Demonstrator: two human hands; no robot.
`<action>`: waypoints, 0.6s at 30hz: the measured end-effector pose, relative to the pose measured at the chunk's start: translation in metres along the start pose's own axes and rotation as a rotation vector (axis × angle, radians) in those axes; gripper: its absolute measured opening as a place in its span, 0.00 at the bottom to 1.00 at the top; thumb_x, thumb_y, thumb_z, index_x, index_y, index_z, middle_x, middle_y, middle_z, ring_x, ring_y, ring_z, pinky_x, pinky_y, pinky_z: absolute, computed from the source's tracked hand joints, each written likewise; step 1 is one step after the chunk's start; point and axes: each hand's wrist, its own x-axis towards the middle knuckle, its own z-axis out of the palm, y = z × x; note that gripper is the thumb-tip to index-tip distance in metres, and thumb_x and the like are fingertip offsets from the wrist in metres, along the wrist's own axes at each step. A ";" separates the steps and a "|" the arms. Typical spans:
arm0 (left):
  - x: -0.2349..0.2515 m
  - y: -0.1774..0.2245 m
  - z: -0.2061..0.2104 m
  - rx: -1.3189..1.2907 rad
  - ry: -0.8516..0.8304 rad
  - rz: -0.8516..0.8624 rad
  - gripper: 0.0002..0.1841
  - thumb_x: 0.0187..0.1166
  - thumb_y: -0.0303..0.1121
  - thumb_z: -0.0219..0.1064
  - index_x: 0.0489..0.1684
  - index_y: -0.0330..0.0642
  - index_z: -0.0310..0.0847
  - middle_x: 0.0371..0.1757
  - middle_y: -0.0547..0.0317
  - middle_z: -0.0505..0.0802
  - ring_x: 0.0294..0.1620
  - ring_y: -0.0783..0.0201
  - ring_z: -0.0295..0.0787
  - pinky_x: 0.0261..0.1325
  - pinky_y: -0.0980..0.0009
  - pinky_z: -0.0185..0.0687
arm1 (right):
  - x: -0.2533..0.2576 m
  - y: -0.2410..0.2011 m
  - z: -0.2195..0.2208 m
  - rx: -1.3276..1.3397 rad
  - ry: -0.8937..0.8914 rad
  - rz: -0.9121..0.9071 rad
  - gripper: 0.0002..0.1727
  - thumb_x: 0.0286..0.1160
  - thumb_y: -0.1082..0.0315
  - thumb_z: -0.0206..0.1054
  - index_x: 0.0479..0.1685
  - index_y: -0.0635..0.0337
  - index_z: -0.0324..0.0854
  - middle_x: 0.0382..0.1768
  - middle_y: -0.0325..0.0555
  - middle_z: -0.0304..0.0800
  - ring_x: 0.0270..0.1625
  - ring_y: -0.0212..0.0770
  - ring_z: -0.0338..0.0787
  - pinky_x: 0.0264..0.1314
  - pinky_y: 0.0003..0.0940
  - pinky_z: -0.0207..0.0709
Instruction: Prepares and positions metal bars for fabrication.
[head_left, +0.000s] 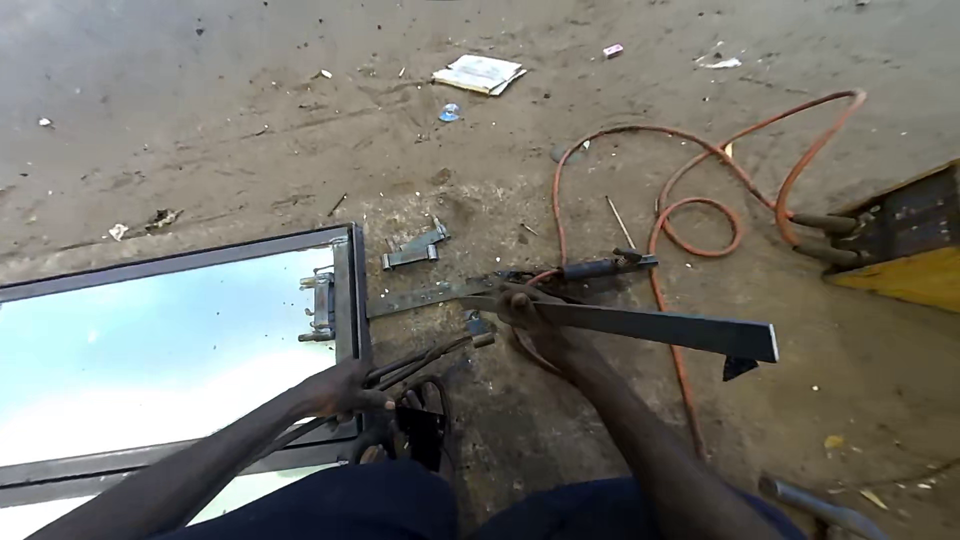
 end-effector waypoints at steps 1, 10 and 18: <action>-0.001 -0.002 0.001 0.008 -0.001 -0.006 0.25 0.76 0.54 0.75 0.50 0.40 0.80 0.24 0.53 0.87 0.16 0.60 0.84 0.20 0.64 0.85 | -0.007 -0.004 0.000 0.009 0.005 0.018 0.22 0.91 0.49 0.55 0.60 0.54 0.87 0.59 0.42 0.91 0.60 0.40 0.92 0.65 0.45 0.89; 0.000 0.002 -0.006 0.114 0.013 0.001 0.24 0.76 0.55 0.74 0.49 0.41 0.80 0.24 0.54 0.86 0.16 0.61 0.84 0.22 0.63 0.85 | -0.034 -0.005 -0.010 -0.283 0.173 -0.283 0.12 0.88 0.59 0.62 0.51 0.51 0.91 0.43 0.32 0.95 0.43 0.26 0.92 0.50 0.30 0.90; -0.004 0.003 -0.006 0.097 0.010 -0.010 0.24 0.76 0.54 0.74 0.51 0.41 0.80 0.26 0.55 0.87 0.18 0.62 0.85 0.24 0.63 0.87 | -0.043 -0.005 -0.001 -0.360 0.211 -0.289 0.14 0.88 0.54 0.62 0.52 0.48 0.91 0.41 0.31 0.94 0.40 0.25 0.91 0.46 0.30 0.89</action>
